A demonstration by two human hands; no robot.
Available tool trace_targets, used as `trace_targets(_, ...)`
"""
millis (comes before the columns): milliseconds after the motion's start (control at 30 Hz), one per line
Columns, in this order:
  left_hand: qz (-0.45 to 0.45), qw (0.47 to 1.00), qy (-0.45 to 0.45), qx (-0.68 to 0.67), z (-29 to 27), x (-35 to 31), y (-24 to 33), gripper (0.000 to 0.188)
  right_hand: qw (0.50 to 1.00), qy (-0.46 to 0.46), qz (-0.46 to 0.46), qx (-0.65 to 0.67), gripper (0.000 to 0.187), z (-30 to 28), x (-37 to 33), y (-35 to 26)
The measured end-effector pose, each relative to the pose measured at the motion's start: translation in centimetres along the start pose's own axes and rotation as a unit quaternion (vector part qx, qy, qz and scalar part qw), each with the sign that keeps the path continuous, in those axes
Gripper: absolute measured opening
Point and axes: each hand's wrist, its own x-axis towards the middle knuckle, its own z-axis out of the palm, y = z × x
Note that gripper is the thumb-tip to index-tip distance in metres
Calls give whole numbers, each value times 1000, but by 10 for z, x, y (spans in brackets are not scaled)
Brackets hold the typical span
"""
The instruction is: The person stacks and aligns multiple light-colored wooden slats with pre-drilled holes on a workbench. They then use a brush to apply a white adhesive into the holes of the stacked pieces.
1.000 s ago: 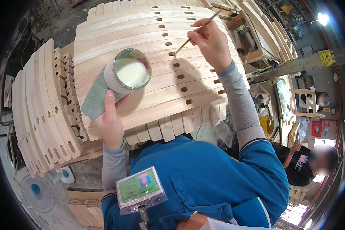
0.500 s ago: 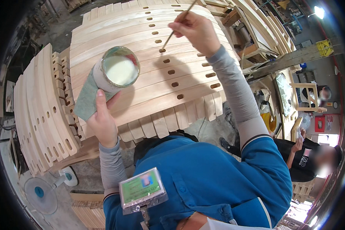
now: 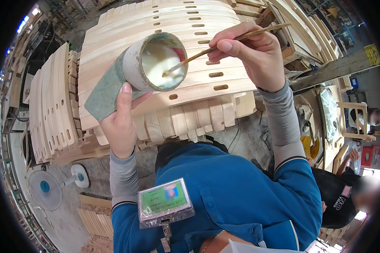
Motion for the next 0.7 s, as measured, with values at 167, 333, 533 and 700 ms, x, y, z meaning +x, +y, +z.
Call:
trace_targets(167, 0, 999, 29, -20, 25, -9, -9, 29, 992, 53, 19, 111, 10, -24, -27, 10)
trace_targets(333, -25, 998, 44, -40, 40, -10, -29, 29, 966, 81, 130, 207, 9, -38, -33, 28)
trace_targets(533, -60, 992, 85, -78, 22, -1, -47, 26, 974, 135, 74, 163, 14, -72, 13, 53)
trace_targets(700, -25, 988, 144, -52, -9, 15, -49, 26, 983, 121, 71, -120, 20, -84, 44, 78)
